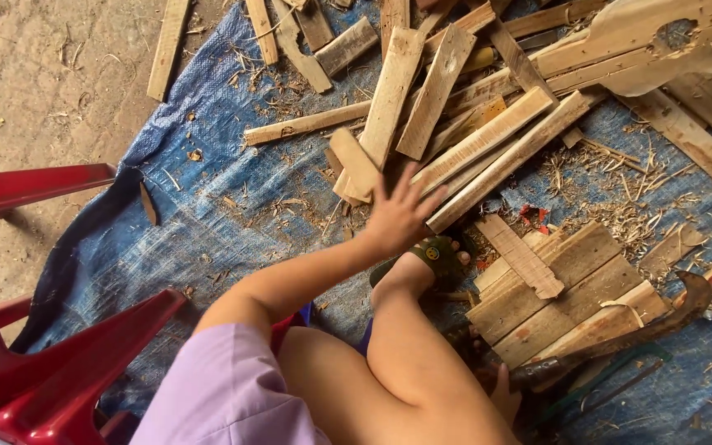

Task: Shaping and smoothing wooden components using a hand rasp and a small knife on a floor workspace.

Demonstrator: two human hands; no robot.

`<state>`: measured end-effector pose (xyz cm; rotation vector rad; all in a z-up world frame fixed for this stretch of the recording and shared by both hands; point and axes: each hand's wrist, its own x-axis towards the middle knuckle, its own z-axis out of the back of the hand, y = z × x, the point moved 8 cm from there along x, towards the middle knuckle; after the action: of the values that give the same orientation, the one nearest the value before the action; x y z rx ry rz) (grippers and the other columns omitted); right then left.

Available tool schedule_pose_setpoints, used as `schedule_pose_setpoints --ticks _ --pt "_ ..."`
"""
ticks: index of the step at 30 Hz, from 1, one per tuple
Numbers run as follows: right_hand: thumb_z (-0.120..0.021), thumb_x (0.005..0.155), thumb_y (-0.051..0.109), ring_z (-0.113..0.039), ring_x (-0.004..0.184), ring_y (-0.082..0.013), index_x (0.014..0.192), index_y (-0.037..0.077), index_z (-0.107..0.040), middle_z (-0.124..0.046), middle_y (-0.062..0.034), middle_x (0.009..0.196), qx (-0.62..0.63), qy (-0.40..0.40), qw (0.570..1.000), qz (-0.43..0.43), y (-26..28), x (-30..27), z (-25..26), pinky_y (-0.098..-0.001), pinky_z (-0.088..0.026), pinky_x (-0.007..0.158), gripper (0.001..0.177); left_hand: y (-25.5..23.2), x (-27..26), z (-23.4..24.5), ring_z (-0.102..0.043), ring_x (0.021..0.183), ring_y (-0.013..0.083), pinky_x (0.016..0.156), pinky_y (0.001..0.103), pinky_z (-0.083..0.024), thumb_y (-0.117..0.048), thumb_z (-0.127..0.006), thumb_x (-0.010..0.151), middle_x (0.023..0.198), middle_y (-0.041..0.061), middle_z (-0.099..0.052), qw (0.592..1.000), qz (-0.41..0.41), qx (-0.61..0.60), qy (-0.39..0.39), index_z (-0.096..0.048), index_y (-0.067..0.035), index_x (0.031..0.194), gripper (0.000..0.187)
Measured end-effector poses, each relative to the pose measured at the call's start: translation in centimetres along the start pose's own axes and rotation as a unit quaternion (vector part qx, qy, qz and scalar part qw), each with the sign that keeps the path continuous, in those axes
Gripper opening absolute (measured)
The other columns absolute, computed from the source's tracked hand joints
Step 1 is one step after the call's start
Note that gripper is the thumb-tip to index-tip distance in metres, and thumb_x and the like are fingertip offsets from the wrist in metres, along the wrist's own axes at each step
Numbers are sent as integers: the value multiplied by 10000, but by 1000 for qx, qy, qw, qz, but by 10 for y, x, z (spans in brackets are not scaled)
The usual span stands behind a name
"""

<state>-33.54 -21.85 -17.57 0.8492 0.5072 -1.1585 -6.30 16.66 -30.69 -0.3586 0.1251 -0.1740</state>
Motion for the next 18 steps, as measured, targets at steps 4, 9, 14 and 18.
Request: schedule_pose_setpoints --ticks 4,9,14,18 --pt "-496 1111 372 -647 861 -278 1223 -28 -641 -689 -180 972 21 -33 999 -19 11 65 -32 -395 -510 785 440 -48 32 -49 -86 1554 450 1103 802 -135 -844 -762 744 1691 199 -127 999 -49 6 22 -205 -261 1645 1210" --pt "-541 1082 266 -657 739 -257 1134 -72 -664 -674 -160 842 89 9 994 64 -9 95 -31 -338 -516 695 363 -43 55 -47 72 1514 415 1132 793 -92 -432 -582 982 1698 108 23 986 -29 -2 165 -105 -353 1650 824" --pt "-566 1065 244 -636 726 -232 1133 -59 -661 -672 -148 831 113 22 989 93 -17 106 -27 -310 -518 687 325 4 66 -51 19 1513 426 1078 672 -388 -95 -593 882 1662 162 101 989 35 25 138 -78 -411 1654 980" --pt "-555 1065 216 -643 716 -241 1153 -73 -623 -664 -160 810 136 30 987 82 -18 106 -30 -313 -526 703 310 39 76 -21 -251 1504 440 967 486 -570 17 -459 956 1669 275 -82 981 106 -23 161 -23 -369 1643 900"
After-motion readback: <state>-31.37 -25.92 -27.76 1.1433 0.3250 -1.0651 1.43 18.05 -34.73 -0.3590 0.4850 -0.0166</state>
